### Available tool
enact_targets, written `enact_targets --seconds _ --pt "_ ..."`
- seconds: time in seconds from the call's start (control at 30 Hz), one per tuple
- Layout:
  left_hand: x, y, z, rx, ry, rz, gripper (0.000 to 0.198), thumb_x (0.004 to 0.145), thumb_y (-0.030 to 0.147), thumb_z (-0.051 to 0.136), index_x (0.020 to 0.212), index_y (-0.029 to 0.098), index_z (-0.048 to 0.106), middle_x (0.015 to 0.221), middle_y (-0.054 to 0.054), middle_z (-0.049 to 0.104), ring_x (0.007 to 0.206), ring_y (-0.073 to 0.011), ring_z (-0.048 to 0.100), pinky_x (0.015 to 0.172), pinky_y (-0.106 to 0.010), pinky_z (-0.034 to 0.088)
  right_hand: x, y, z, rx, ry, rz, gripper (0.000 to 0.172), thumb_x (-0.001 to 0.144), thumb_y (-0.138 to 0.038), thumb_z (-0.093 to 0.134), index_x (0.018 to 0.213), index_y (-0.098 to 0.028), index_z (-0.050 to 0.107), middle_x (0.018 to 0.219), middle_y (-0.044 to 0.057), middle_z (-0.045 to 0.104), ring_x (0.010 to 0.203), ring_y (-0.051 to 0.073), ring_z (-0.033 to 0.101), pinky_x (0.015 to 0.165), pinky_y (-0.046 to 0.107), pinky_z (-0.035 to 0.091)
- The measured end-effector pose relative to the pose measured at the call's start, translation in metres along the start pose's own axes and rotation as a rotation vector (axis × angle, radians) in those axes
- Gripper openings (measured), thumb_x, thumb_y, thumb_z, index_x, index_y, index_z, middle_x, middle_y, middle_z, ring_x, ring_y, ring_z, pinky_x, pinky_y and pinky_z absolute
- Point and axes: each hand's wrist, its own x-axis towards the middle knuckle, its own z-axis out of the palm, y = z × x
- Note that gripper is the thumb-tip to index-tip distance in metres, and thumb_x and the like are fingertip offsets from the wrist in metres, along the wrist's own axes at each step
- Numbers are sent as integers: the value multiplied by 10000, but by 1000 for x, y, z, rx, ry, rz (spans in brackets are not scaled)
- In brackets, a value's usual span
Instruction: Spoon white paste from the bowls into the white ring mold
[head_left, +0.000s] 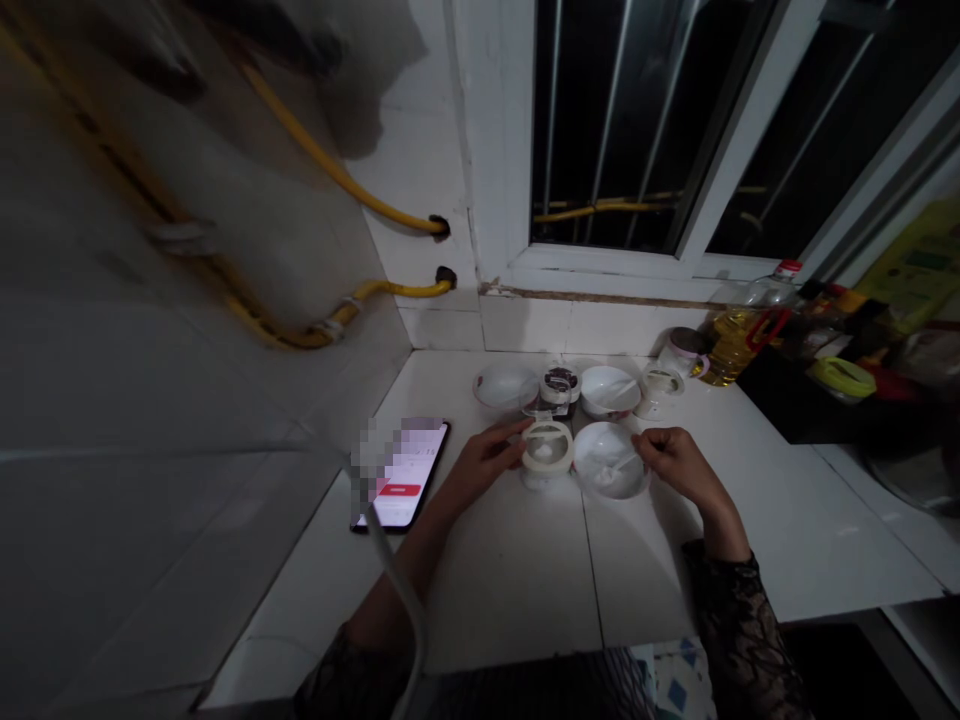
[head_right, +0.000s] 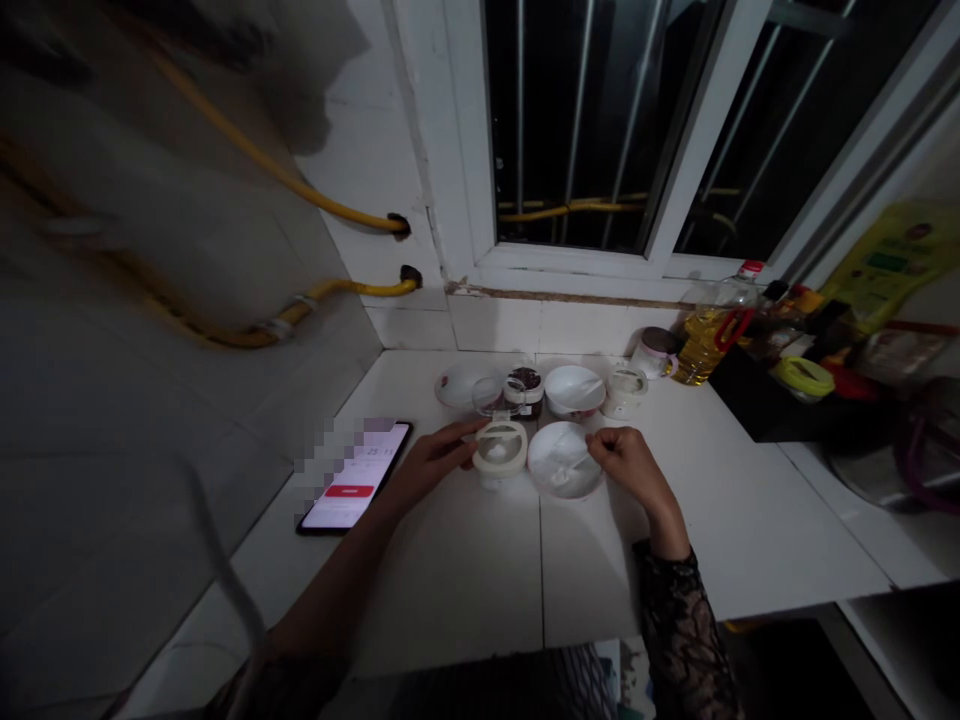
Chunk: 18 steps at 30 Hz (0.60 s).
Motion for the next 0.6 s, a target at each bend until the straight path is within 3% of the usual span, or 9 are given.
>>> enact_targets --seconds 0.6 --pt "0 2 1 -23 2 12 464 794 417 604 1169 151 667 987 -98 681 626 -120 575 613 -268 526 4 -3 0 168 84 99 478 731 -573 532 450 -210 403 364 -55 357 349 66 291 375 224 224"
